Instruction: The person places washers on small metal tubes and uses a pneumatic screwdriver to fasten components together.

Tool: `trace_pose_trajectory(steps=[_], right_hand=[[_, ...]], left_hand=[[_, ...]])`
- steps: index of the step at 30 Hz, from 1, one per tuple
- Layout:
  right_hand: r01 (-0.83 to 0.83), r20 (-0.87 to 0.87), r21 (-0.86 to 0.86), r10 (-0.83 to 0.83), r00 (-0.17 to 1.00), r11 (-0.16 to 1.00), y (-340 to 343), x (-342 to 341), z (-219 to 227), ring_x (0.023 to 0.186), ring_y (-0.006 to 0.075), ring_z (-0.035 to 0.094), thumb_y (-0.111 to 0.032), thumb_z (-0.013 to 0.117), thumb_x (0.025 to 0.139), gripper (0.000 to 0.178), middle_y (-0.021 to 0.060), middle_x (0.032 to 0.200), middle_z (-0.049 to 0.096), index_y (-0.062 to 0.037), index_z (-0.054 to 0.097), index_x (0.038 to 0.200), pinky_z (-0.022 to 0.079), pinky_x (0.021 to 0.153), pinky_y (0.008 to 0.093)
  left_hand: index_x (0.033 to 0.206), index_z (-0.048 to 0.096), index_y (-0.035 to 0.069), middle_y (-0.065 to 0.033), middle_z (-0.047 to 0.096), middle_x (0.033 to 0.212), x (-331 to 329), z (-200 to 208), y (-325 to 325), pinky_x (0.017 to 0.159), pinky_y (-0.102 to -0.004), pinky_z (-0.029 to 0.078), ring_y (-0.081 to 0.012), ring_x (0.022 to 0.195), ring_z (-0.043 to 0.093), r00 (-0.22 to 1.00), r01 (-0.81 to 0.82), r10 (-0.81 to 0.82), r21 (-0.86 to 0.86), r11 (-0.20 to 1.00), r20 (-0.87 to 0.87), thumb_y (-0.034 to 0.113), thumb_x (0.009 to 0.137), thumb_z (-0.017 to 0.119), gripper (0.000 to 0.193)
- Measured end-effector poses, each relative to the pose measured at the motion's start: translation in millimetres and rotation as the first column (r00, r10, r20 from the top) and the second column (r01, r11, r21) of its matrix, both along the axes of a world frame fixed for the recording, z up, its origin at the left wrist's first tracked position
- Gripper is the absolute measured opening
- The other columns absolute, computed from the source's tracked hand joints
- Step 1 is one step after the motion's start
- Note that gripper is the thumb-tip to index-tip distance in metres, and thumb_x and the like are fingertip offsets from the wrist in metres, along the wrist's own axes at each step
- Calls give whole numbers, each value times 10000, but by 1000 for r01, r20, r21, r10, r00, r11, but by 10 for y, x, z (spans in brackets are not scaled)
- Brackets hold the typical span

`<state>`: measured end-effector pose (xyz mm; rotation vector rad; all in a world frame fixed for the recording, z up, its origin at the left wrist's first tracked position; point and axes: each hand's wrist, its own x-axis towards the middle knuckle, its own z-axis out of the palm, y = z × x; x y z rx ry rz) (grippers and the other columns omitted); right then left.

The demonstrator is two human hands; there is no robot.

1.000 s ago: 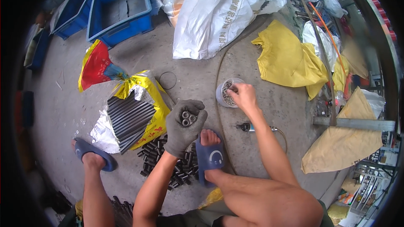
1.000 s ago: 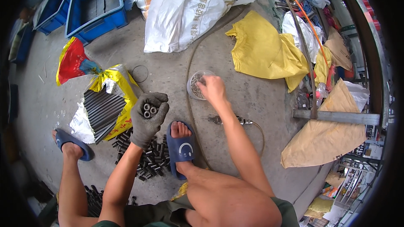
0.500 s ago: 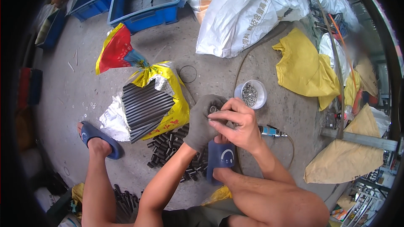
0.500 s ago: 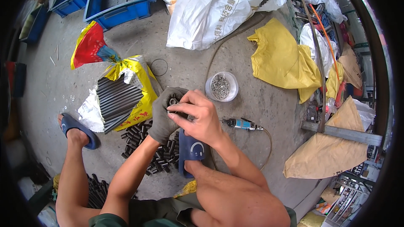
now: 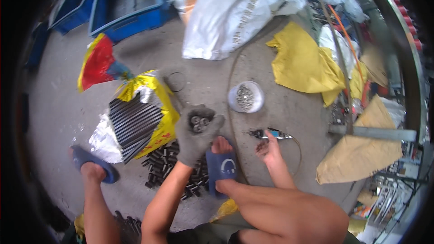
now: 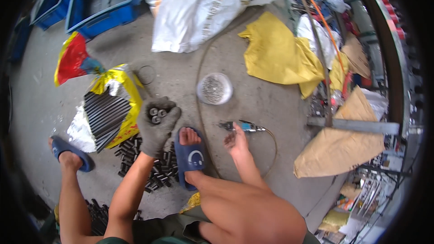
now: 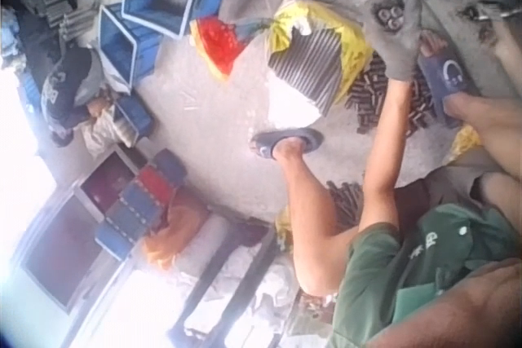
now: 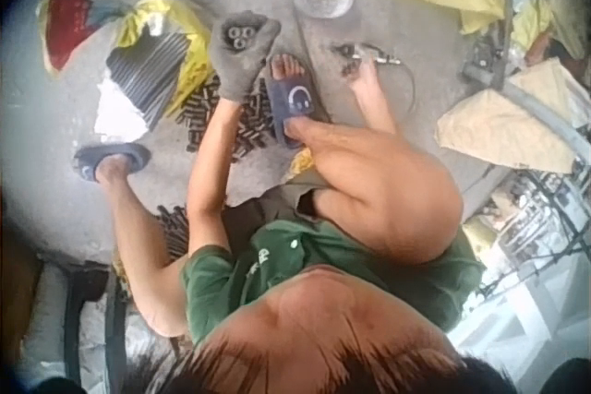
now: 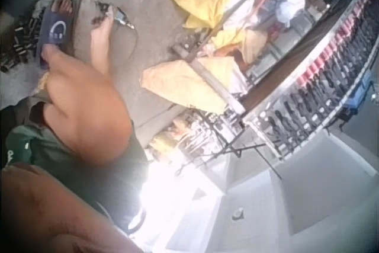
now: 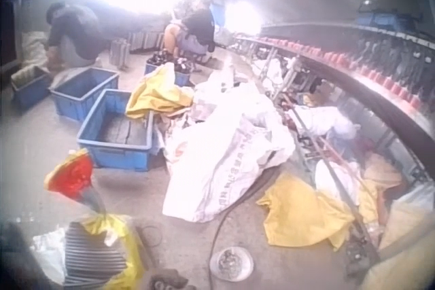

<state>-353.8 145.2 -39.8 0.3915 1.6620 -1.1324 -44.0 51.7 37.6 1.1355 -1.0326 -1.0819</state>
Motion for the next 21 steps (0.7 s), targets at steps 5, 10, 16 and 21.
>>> trace_pose_trajectory(steps=[5,10,16,21], right_hand=[[236,-74,278,-225,972,931,108,-453,-673,812,205,593,-415,884,798,510,55,982,566,-156,585,1120,541,705,420],[176,-88,186,-161,983,967,-49,-586,-766,948,221,628,-342,886,778,479,44,1031,620,-158,604,1120,567,860,443],[475,310,-111,-424,851,873,-348,-64,4,794,206,566,-327,715,840,291,44,874,602,-127,620,1029,474,691,327],[399,616,-572,54,786,717,-638,322,637,857,230,588,-242,648,840,351,121,993,658,-52,643,1135,478,785,328]], left_hand=[[901,681,7,-46,722,815,-15,-76,-49,760,-264,535,-98,758,648,977,-81,102,-117,990,187,37,836,828,163],[822,636,15,-45,691,734,-102,-61,-90,662,-268,524,-108,683,647,995,-6,5,8,1000,95,21,859,785,154],[804,598,23,-57,667,683,-45,-60,-66,558,-264,485,-100,605,635,977,26,-32,29,999,211,17,880,765,183],[918,686,-6,-99,727,854,-53,-69,-51,698,-267,542,-123,750,678,990,71,-67,-33,997,125,-48,844,752,108]])
